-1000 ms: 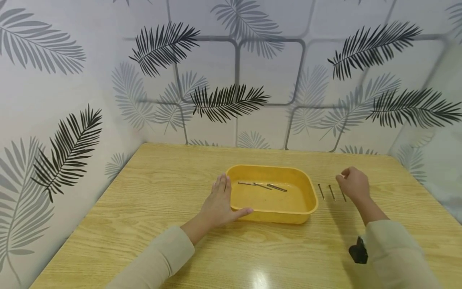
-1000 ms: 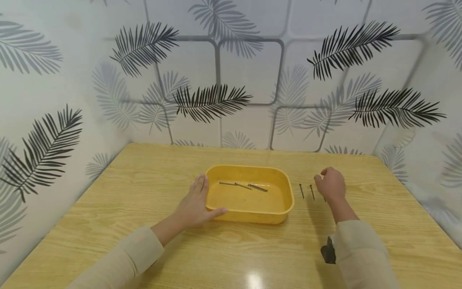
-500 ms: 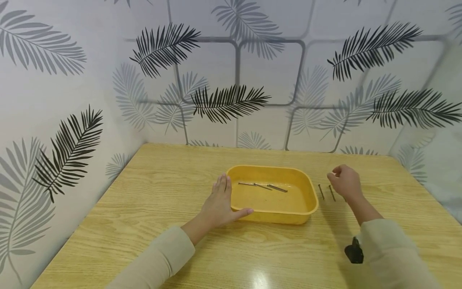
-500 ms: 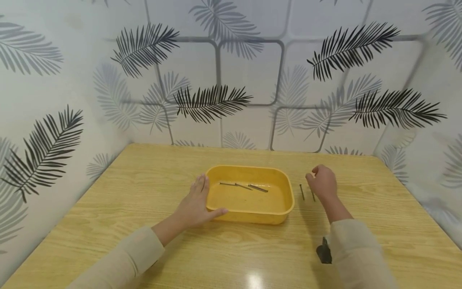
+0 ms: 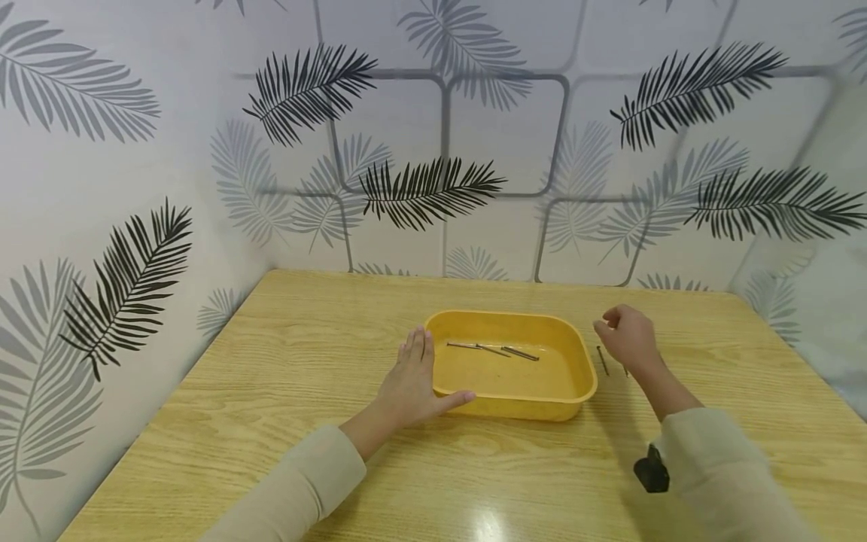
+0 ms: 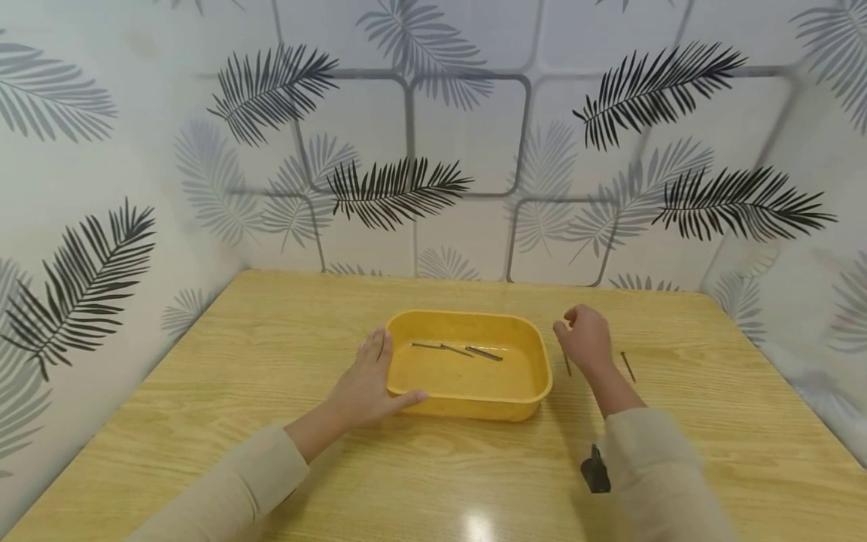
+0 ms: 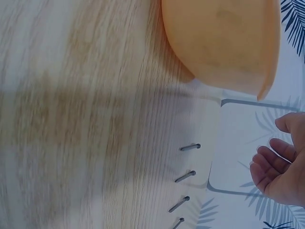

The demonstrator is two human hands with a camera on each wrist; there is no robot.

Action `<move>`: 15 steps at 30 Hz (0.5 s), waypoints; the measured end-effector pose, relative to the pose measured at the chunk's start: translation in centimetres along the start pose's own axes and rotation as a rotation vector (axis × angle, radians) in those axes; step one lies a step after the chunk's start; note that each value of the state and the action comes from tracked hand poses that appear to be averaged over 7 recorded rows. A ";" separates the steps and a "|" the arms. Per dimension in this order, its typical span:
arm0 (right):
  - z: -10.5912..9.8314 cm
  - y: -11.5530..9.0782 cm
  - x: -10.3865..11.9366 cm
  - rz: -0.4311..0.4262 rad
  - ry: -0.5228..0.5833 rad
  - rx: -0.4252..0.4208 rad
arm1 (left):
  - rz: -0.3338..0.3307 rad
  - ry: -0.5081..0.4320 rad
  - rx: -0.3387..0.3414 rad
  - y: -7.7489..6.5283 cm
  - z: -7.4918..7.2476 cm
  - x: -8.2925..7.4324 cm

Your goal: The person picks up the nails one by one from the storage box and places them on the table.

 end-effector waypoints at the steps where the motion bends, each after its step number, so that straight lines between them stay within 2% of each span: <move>1: 0.1 0.0 0.2 0.000 0.000 0.006 | 0.002 0.003 -0.002 0.0 0.0 0.0; 15: 0.5 -0.7 2.3 -0.021 0.010 0.019 | 0.040 0.079 -0.015 0.0 0.0 0.0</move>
Point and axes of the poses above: each hand's wrist, its own y-axis towards the middle knuckle, its own z-axis out of the palm, x = y × z, the point moved 2 cm from there along y, towards the middle knuckle, and after that the axes turned 12 degrees about z, right-handed, at the moved point
